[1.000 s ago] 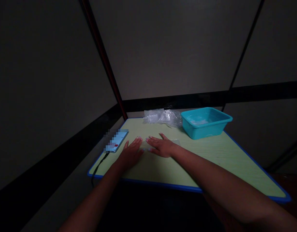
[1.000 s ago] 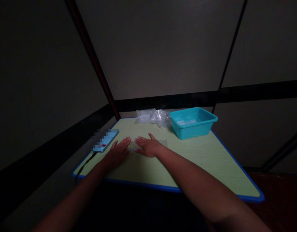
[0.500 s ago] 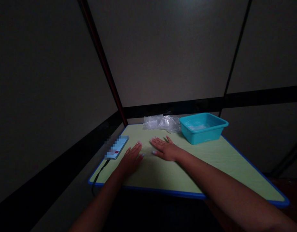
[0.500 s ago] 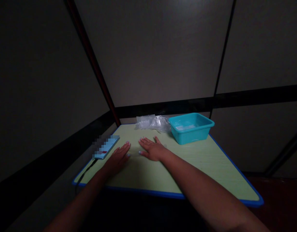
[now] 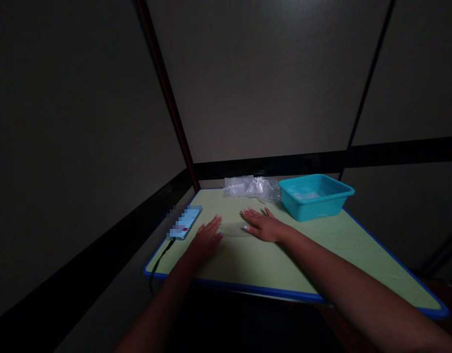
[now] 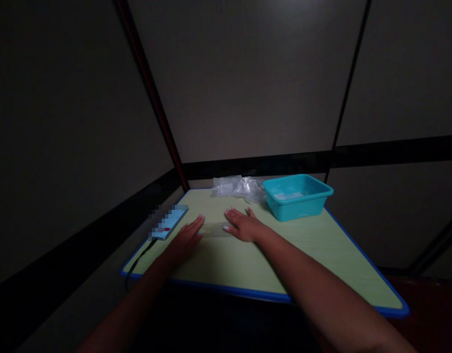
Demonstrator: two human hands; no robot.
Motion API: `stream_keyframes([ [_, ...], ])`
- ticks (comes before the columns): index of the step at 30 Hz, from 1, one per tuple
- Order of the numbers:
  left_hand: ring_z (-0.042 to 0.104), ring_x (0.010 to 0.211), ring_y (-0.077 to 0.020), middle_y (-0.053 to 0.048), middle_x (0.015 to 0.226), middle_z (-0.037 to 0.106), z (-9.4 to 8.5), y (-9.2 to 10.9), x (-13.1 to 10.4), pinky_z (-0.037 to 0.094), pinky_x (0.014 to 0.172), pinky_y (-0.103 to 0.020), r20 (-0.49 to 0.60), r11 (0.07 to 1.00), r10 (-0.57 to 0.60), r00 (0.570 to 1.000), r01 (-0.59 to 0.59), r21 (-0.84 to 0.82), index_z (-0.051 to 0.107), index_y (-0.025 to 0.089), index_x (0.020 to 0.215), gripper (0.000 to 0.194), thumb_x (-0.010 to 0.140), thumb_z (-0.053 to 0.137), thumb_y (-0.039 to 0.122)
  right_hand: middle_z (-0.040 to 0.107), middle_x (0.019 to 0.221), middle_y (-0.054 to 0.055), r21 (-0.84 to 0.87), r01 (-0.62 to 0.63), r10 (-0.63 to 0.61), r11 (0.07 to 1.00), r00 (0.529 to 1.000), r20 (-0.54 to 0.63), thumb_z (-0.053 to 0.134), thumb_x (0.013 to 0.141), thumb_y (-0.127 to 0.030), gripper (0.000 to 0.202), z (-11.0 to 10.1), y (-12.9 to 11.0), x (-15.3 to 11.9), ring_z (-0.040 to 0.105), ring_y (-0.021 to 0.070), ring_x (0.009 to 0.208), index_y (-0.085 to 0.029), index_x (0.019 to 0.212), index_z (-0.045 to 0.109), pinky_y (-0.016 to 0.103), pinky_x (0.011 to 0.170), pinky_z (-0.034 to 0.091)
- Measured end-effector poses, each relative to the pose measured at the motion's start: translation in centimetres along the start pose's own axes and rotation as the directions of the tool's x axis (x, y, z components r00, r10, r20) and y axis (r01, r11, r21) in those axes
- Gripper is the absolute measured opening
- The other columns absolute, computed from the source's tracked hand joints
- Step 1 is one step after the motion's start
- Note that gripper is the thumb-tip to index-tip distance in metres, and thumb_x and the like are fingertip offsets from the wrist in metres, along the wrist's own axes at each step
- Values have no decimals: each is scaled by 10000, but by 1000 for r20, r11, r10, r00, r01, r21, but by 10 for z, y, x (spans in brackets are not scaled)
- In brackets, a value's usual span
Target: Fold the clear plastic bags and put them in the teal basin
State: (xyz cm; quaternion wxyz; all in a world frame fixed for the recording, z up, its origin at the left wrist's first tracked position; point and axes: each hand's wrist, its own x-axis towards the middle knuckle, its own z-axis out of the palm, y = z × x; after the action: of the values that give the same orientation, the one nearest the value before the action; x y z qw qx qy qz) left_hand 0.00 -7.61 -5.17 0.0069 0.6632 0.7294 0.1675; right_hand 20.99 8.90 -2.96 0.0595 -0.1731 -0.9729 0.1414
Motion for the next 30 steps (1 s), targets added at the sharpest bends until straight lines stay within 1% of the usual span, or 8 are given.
stream_keyframes([
  [5,250,1414,-210,-103,1525,296,-6,3,-3,158,1147,-523,-1,998,46,999,-46,-37,257,188,1469,564,969,208,442,180,1546,75,0,-2,2,1000,1000,10,241,939,-577,666,2,3,1,125,289,1427,-239,1505,151,658,1075,14],
  [8,279,1403,-203,-98,1518,312,-7,5,-5,146,1148,-525,15,998,60,998,-59,-28,263,199,1467,552,971,209,436,186,1545,79,2,4,-4,1000,1000,9,239,940,-575,663,2,2,1,133,286,1426,-233,1503,163,659,1075,30],
  [14,280,1402,-194,-116,1512,320,-2,6,-2,171,1146,-518,46,994,48,998,-52,94,228,167,1474,553,976,217,405,201,1542,85,-3,17,-17,1000,1000,16,256,941,-562,651,3,-1,0,136,288,1425,-233,1499,190,656,1078,46],
  [18,281,1402,-186,-104,1509,327,1,5,0,175,1145,-514,48,994,30,998,-35,108,257,186,1465,535,978,211,403,196,1541,90,-7,29,-29,1000,999,27,263,947,-549,645,2,-5,-1,141,285,1425,-228,1500,184,658,1076,46],
  [23,272,1405,-198,-101,1513,314,1,6,0,193,1139,-520,61,992,-1,998,-7,128,285,178,1456,540,969,238,407,202,1539,91,-21,50,-49,999,998,30,291,949,-532,631,0,-13,-3,157,269,1424,-228,1496,207,651,1080,48],
  [26,261,1409,-200,-95,1518,304,2,6,-1,201,1138,-510,68,991,-18,998,9,131,289,181,1456,543,969,237,416,207,1538,90,-31,63,-62,998,998,28,310,948,-522,627,2,-14,-3,165,263,1423,-227,1493,215,646,1083,53],
  [30,259,1409,-199,-105,1510,315,0,7,-1,197,1142,-499,76,988,-12,997,1,151,308,165,1448,542,973,220,410,232,1531,89,-27,78,-77,997,997,27,331,944,-519,626,5,-13,-2,169,264,1421,-227,1489,228,634,1090,57],
])
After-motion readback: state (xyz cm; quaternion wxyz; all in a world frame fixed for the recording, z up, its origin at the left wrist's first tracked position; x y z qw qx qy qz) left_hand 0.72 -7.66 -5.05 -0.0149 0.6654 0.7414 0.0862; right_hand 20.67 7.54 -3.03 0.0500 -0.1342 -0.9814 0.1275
